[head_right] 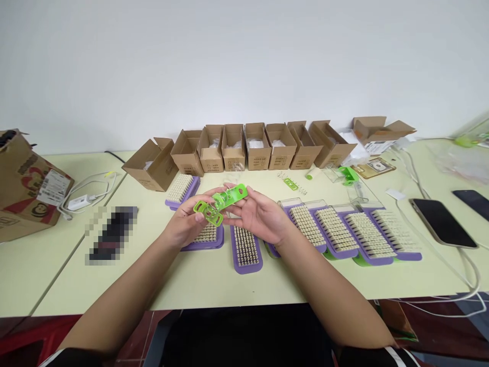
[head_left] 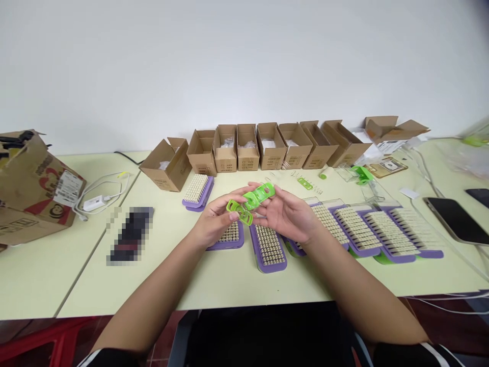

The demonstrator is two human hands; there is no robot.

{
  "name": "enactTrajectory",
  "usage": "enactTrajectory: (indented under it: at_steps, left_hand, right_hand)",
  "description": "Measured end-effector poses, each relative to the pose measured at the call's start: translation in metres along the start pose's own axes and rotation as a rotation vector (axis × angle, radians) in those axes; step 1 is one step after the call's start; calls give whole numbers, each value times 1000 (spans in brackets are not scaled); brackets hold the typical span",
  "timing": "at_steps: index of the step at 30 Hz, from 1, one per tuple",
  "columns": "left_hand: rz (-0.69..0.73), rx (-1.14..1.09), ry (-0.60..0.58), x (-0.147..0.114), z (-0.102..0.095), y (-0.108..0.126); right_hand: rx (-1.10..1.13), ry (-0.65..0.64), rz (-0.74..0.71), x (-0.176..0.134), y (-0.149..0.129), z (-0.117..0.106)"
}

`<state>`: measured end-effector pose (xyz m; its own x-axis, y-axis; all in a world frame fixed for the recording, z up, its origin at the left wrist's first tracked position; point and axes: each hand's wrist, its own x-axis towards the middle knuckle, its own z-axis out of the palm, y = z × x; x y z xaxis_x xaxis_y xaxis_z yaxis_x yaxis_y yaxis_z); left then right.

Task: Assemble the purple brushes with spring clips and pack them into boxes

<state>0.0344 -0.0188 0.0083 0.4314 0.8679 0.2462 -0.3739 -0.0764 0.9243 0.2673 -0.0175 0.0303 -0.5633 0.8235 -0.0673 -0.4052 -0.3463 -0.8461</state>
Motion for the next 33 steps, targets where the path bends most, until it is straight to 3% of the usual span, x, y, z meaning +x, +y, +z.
enactTrajectory:
  at_steps: [5, 10, 13, 18, 21, 28, 33]
  left_hand:
    - [-19, -102, 70, 2, 0, 0]
    - [6, 21, 224, 8, 0, -4]
    - [-3, 83, 256, 9, -2, -7]
    - [-30, 72, 248, 9, -3, -7]
    - [-37, 64, 200, 9, -3, -7]
    - [-50, 121, 132, 7, -2, -8]
    - [-46, 125, 107, 7, -3, -8]
  right_hand:
    - [53, -1, -24, 1, -1, 0]
    - [50, 198, -216, -2, -9, -8]
    - [7, 287, -325, -1, -11, -15]
    - [-233, 454, -548, -3, -16, -20]
    - [-296, 484, -611, -7, -21, -20]
    - [-328, 489, -583, -9, -27, -23]
    - [-309, 424, -569, -8, -23, -22]
